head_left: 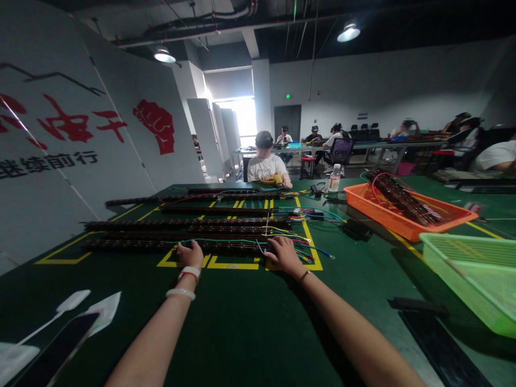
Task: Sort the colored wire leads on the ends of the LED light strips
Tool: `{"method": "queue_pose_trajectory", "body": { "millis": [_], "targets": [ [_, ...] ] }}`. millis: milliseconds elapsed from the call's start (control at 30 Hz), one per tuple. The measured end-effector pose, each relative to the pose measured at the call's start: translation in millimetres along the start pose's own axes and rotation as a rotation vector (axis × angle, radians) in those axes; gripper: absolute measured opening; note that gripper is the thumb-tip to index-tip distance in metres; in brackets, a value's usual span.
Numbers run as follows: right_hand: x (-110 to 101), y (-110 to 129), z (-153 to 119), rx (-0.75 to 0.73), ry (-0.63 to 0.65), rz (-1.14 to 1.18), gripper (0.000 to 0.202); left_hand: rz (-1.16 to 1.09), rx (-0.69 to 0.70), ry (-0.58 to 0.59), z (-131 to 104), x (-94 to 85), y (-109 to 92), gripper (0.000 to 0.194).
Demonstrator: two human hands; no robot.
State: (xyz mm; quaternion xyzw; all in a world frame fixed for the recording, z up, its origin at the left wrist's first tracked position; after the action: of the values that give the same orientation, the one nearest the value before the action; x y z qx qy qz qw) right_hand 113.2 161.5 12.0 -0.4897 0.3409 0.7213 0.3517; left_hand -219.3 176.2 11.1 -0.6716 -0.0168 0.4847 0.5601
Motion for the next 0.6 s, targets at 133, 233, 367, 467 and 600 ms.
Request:
{"method": "queue_pose_trajectory", "body": {
  "millis": [133, 233, 367, 467, 600],
  "targets": [
    [-21.9, -43.2, 27.5, 0.092, -0.008, -0.007, 0.039, -0.041, -0.049, -0.041, -0.9, 1.3, -2.5, 0.060],
    [-27.6, -80.4, 54.4, 0.186, 0.021, -0.022, 0.039, -0.061, -0.045, -0.045, -2.0, 1.2, -2.4, 0.059],
    [-17.7, -111.5, 76.6, 0.256, 0.104, -0.040, 0.042, -0.081, -0.041, -0.037, 0.9, 1.2, 1.7, 0.058],
    [-6.8, -121.1, 84.0, 0.277, 0.164, -0.047, 0.039, -0.093, -0.033, -0.019, 6.1, 2.7, 7.2, 0.058],
    [5.4, -124.1, 87.8, 0.292, 0.212, -0.057, 0.043, -0.113, -0.011, 0.024, 13.3, 5.4, 13.7, 0.058]
  ]
}}
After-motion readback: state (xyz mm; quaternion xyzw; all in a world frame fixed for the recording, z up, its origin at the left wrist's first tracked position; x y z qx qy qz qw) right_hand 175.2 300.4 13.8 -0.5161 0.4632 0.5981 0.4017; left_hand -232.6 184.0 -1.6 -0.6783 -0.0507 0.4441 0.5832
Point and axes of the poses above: each hand's wrist, its own z-axis towards the middle knuckle, its own x-axis out of the palm, y = z × x, the point moved 1 cm from there along z, towards the middle knuckle, and after that the axes turned 14 degrees about y, right-handed, at the moved point
